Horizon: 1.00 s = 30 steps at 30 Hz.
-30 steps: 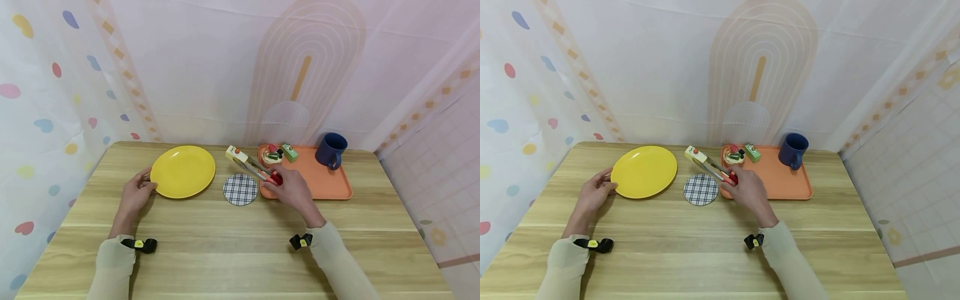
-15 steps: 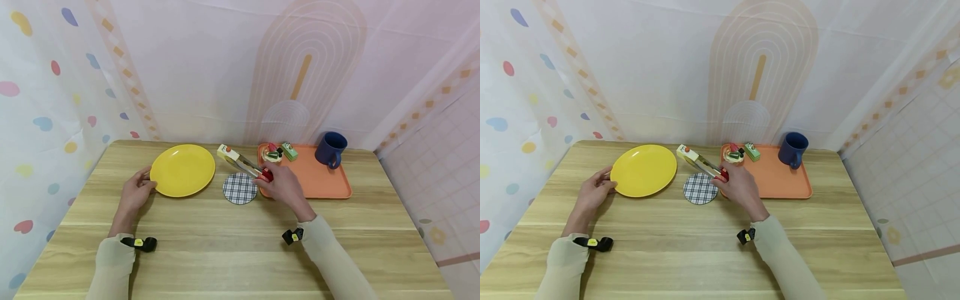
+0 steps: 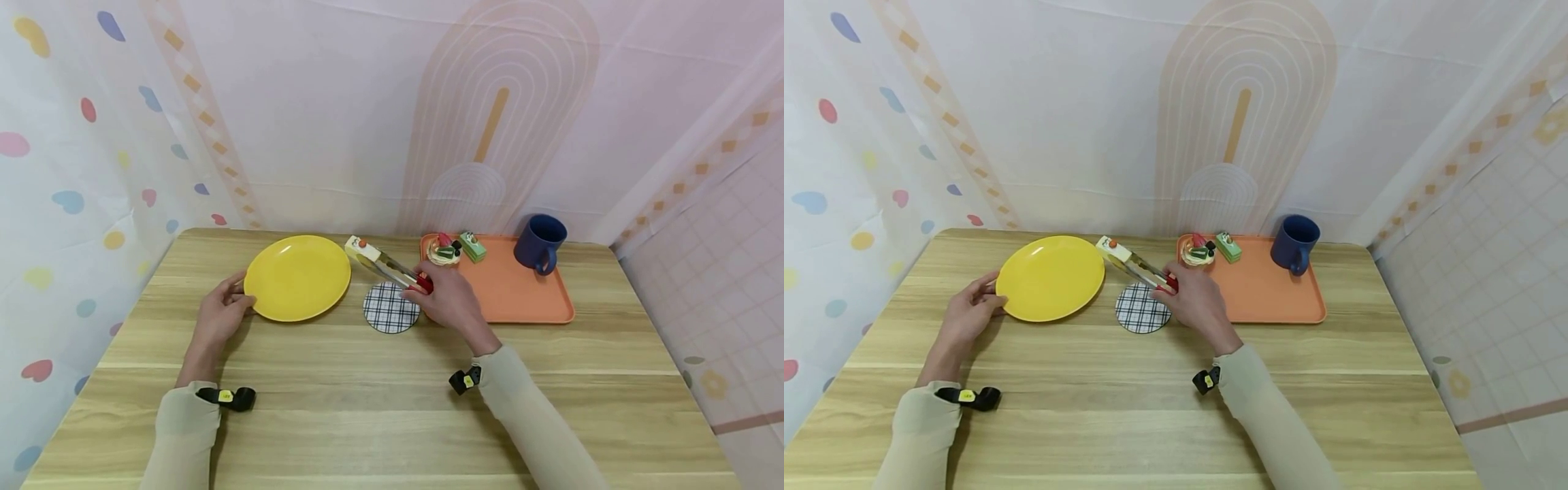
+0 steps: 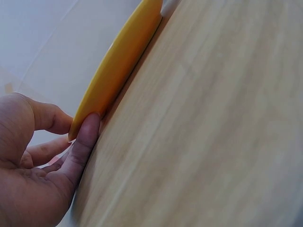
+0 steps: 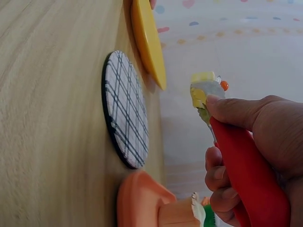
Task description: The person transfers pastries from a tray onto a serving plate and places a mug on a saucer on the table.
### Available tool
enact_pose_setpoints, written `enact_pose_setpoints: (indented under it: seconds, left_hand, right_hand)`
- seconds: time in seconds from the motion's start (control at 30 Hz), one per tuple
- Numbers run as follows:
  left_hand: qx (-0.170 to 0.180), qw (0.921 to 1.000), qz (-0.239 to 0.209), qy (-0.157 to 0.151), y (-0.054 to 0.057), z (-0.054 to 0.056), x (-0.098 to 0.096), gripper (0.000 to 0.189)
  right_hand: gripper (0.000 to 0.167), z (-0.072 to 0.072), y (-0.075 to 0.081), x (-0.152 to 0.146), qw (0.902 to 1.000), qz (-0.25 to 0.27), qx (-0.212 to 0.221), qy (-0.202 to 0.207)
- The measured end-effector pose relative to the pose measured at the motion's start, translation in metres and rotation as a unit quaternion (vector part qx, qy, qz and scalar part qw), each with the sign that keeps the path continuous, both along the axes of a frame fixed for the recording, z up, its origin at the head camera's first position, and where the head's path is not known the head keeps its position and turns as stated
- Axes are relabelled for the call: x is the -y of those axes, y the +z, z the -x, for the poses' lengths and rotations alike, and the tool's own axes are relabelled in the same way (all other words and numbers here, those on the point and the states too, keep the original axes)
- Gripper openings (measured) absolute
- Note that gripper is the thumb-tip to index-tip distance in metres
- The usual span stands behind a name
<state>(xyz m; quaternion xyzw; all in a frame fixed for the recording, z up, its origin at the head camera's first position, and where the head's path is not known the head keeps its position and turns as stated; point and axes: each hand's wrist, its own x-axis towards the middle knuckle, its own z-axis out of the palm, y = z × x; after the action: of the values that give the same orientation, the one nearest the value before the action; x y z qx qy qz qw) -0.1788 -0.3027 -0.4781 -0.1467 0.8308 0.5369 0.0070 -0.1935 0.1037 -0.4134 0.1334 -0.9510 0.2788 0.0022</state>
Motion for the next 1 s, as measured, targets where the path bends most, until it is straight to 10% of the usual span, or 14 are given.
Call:
enact_pose_setpoints:
  seconds: [1.0]
  left_hand:
    - [-0.01,0.9999,0.011,-0.003,0.0,0.0,0.0,0.062]
  right_hand:
    - [0.049,0.014,-0.003,0.042,0.9987,-0.006,0.035,0.037]
